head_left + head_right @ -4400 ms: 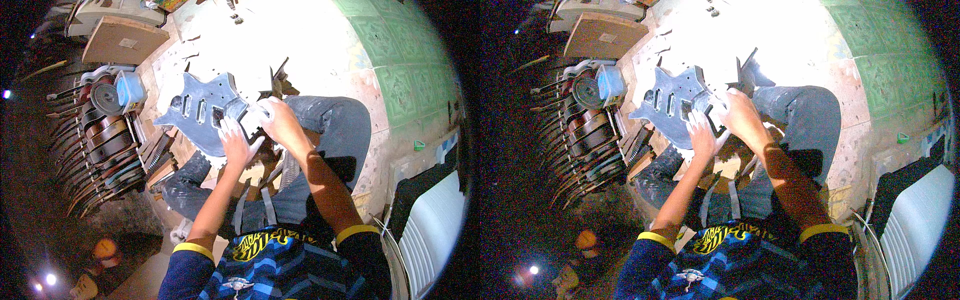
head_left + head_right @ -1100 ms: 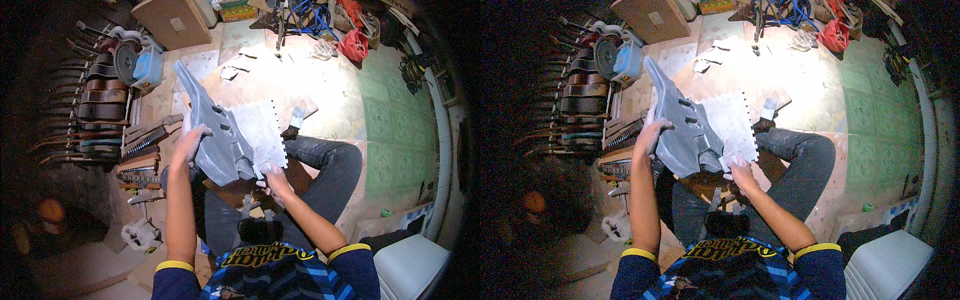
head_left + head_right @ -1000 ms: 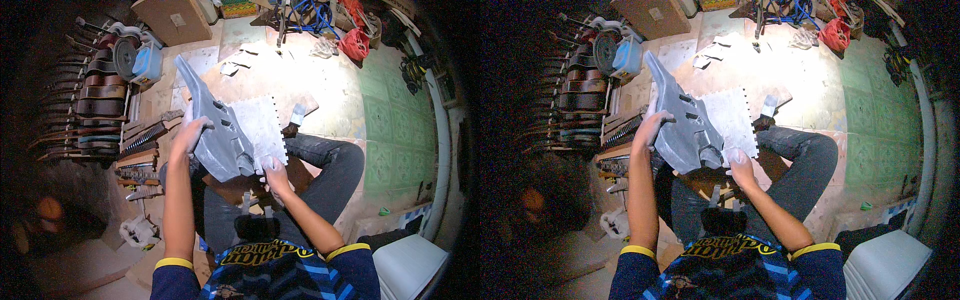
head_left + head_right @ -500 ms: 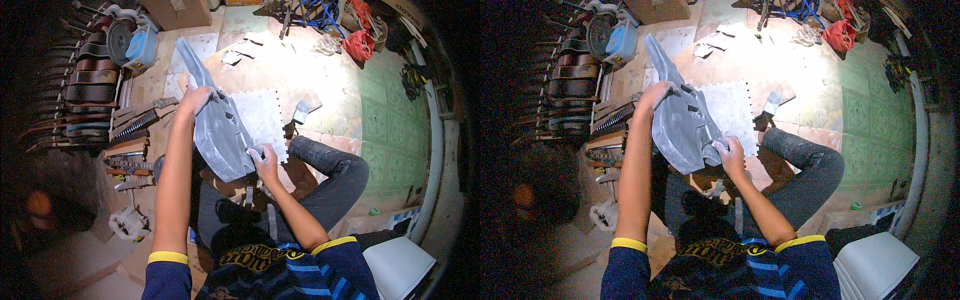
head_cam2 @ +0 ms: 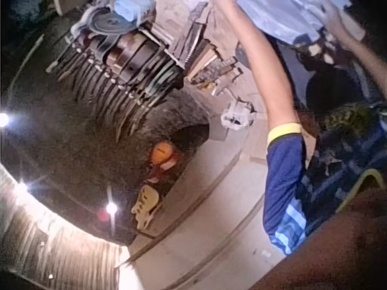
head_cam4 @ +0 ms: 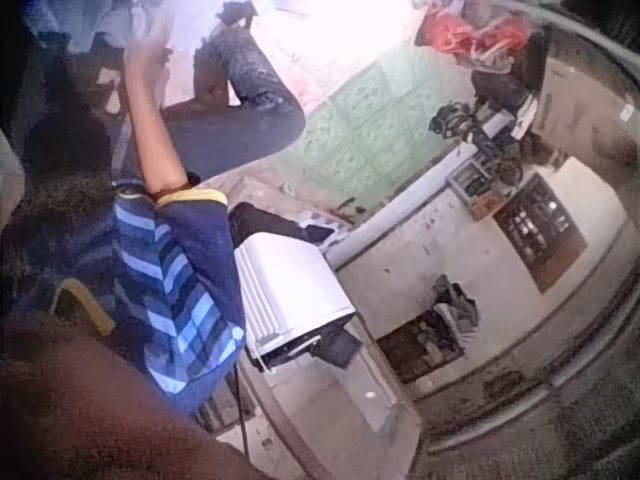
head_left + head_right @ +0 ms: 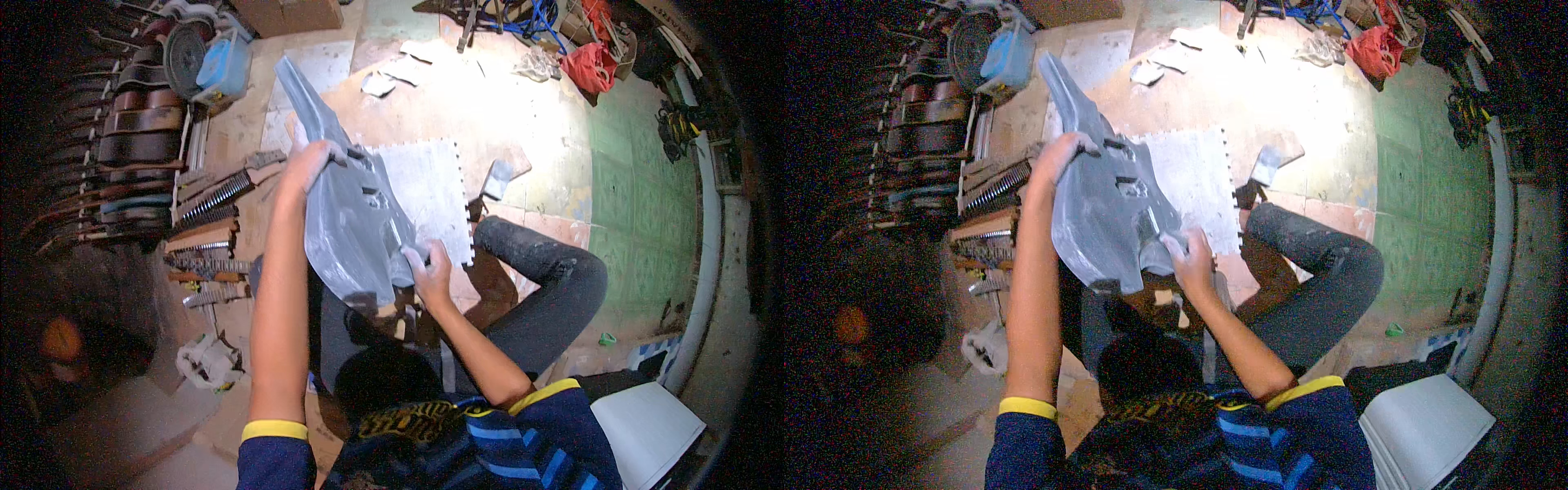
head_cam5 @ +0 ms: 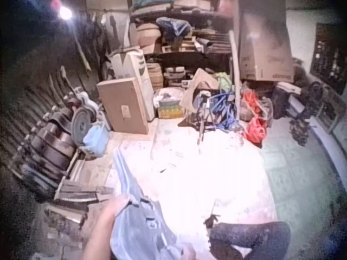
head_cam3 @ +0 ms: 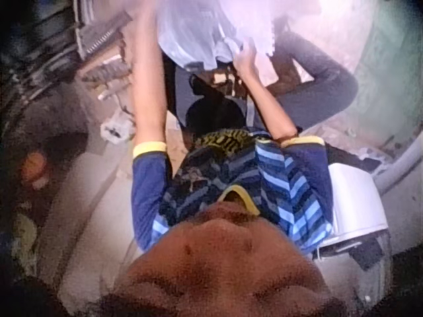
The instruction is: The person sands the surface and edges of a guitar body using a sanding block by hand.
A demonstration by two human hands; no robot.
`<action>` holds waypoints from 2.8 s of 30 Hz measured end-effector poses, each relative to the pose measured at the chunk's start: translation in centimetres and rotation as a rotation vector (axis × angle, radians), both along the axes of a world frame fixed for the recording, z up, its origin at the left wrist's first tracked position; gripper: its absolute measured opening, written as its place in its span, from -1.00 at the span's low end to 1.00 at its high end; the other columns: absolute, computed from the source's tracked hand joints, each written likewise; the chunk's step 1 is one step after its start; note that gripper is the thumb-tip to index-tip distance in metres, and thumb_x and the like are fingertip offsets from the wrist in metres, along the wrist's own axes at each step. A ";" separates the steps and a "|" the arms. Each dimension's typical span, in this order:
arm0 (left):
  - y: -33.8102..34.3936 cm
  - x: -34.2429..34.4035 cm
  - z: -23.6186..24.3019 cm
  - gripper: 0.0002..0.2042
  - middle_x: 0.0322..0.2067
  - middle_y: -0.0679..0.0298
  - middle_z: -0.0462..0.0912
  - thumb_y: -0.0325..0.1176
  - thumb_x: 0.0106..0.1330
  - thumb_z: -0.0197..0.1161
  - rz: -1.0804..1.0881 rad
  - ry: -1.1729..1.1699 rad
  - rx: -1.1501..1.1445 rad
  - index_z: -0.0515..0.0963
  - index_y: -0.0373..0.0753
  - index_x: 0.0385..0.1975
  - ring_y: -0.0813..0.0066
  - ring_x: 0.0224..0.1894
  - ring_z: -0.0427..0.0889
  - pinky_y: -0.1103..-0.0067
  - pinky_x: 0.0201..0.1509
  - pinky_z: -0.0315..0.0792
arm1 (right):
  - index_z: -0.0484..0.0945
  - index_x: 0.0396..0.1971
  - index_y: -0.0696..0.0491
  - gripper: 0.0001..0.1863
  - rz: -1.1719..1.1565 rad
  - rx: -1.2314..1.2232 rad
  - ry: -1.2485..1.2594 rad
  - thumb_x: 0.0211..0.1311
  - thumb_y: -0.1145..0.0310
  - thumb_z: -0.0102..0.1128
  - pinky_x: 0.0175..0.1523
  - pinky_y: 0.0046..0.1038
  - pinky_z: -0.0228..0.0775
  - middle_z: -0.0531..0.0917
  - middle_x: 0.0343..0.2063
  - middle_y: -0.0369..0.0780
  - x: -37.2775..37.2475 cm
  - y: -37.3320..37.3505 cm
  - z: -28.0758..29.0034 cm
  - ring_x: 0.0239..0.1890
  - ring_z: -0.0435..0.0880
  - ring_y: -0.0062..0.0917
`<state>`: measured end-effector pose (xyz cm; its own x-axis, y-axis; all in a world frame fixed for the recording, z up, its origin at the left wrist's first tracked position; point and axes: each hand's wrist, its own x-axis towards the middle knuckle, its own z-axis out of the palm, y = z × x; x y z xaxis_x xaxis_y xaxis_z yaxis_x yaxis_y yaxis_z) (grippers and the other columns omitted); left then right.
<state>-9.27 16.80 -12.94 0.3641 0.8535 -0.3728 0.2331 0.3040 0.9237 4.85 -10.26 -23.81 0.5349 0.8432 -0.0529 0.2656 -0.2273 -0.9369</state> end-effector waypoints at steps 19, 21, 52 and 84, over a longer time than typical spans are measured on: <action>1.5 -0.9 -2.8 -0.78 -0.47 0.23 0.64 -0.42 0.07 0.09 -0.063 0.141 0.046 0.44 -0.37 -0.29 0.43 -0.36 0.60 0.56 -0.14 0.45 | 0.59 -0.37 0.14 -0.74 -0.093 -0.116 0.034 0.07 0.31 0.45 -0.21 -0.31 0.44 0.64 -0.40 -0.10 -0.6 -1.2 -1.3 -0.35 0.63 -0.27; 2.3 -1.3 -3.3 -0.74 -0.45 0.26 0.68 -0.35 0.18 0.02 -0.121 0.118 0.102 0.65 -0.31 -0.55 0.46 -0.29 0.62 0.58 -0.02 0.41 | 0.58 -0.34 0.15 -0.72 -0.117 -0.120 0.111 0.09 0.28 0.43 -0.17 -0.32 0.43 0.64 -0.38 -0.08 -0.8 -2.1 -1.7 -0.30 0.63 -0.26; 2.3 -1.3 -3.1 -0.84 -0.47 0.22 0.65 -0.39 0.07 0.08 -0.089 0.043 0.069 0.53 -0.34 -0.43 0.42 -0.34 0.60 0.53 -0.11 0.44 | 0.58 -0.34 0.13 -0.81 0.031 -0.113 0.290 0.20 0.33 0.35 -0.20 -0.48 0.39 0.62 -0.44 -0.26 0.2 -0.9 0.1 -0.35 0.55 -0.59; 1.5 0.8 -0.9 -0.81 -0.52 0.29 0.64 -0.36 0.06 0.08 -0.077 0.188 0.021 0.64 -0.26 -0.59 0.45 -0.41 0.58 0.55 -0.15 0.43 | 0.56 -0.38 0.16 -0.79 -0.018 -0.024 0.060 0.12 0.39 0.41 -0.21 -0.45 0.42 0.62 -0.43 -0.19 0.4 -1.9 -1.6 -0.39 0.57 -0.49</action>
<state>-8.46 18.27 -13.87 0.3548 0.8338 -0.4229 0.4236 0.2599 0.8678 5.21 -12.13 -25.42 0.5453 0.8316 -0.1057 0.2044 -0.2542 -0.9453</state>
